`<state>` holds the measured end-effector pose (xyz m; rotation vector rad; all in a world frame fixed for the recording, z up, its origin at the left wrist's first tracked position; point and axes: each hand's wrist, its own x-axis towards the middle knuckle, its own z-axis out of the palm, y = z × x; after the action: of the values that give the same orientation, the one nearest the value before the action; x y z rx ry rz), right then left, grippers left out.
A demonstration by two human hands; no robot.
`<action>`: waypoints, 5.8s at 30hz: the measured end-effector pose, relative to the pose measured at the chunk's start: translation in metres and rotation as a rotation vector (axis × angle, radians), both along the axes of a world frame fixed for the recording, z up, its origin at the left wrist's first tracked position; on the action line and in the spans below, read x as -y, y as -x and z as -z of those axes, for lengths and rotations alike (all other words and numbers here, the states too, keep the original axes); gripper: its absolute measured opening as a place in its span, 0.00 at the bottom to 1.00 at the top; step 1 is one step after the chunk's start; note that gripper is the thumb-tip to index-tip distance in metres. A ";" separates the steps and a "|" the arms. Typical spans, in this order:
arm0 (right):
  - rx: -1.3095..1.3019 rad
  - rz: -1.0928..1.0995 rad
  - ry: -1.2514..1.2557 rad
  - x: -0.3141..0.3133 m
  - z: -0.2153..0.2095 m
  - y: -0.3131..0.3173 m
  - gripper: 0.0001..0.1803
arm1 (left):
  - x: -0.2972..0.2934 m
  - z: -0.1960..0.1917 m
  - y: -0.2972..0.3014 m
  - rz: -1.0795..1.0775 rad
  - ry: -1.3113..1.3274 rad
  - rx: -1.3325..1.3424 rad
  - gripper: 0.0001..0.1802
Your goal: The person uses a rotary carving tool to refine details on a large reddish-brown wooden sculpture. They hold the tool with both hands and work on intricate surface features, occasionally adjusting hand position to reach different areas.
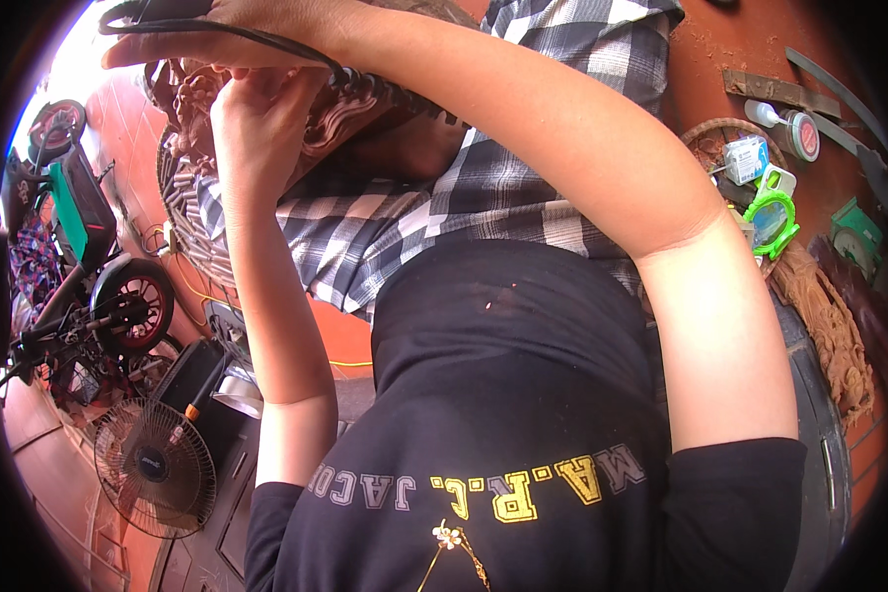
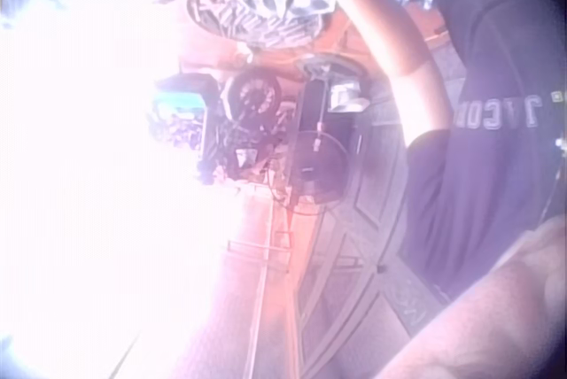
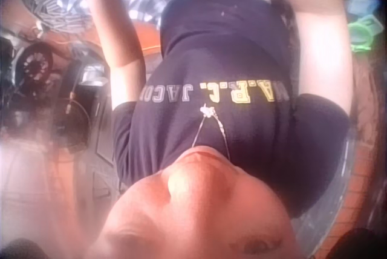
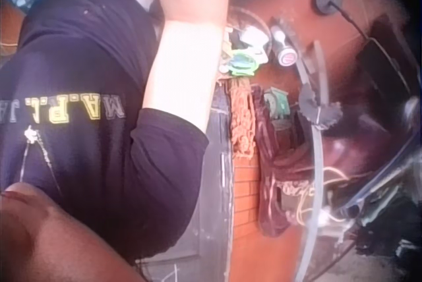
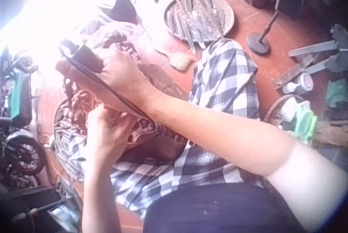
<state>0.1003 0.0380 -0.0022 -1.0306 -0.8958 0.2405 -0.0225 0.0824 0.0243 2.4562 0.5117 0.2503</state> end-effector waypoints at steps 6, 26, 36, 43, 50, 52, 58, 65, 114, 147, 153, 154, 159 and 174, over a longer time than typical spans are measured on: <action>0.010 0.008 -0.003 0.001 0.000 0.000 0.26 | 0.000 0.000 0.001 0.007 0.069 -0.007 0.14; 0.020 0.011 -0.014 0.002 0.001 -0.001 0.24 | -0.003 0.006 0.001 -0.003 0.118 0.032 0.14; -0.061 -0.034 -0.053 0.002 0.002 0.003 0.23 | 0.001 -0.005 0.003 -0.006 0.136 -0.114 0.15; -0.103 -0.163 -0.005 0.009 0.003 0.003 0.20 | -0.001 -0.003 0.005 0.014 0.159 -0.119 0.15; -0.285 -0.171 -0.167 0.017 0.000 0.012 0.14 | -0.003 -0.010 0.012 0.052 0.033 0.033 0.10; -0.493 -0.291 -0.171 0.038 -0.015 0.016 0.13 | 0.000 -0.018 0.010 0.095 -0.100 0.078 0.10; -0.076 -0.147 -0.020 0.058 -0.030 -0.003 0.10 | -0.002 -0.037 0.001 0.107 -0.395 0.083 0.14; -0.152 -0.349 0.286 0.095 -0.021 -0.022 0.11 | 0.002 -0.049 -0.012 0.242 -0.472 0.222 0.11; -0.024 -0.555 0.501 0.083 0.023 -0.028 0.11 | 0.106 0.023 -0.012 -0.334 2.113 0.725 0.28; -0.599 -0.444 0.509 0.096 0.047 -0.022 0.12 | 0.103 0.044 -0.023 -0.413 1.947 0.513 0.34; -0.595 -0.559 0.433 0.094 0.052 -0.025 0.11 | 0.106 0.043 -0.024 -0.445 1.915 0.503 0.34; -0.587 -0.566 0.426 0.094 0.053 -0.026 0.11 | 0.106 0.043 -0.024 -0.444 1.912 0.512 0.34; -0.577 -0.590 0.420 0.094 0.052 -0.031 0.11 | 0.106 0.043 -0.026 -0.431 1.912 0.526 0.32; -0.662 -0.630 0.442 0.093 0.057 -0.033 0.09 | 0.102 0.039 -0.026 -0.449 1.919 0.496 0.34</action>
<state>0.1330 -0.0551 -0.0596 -0.9430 -0.5337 1.2787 0.0039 -0.0198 -0.0150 0.3847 0.5912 0.2960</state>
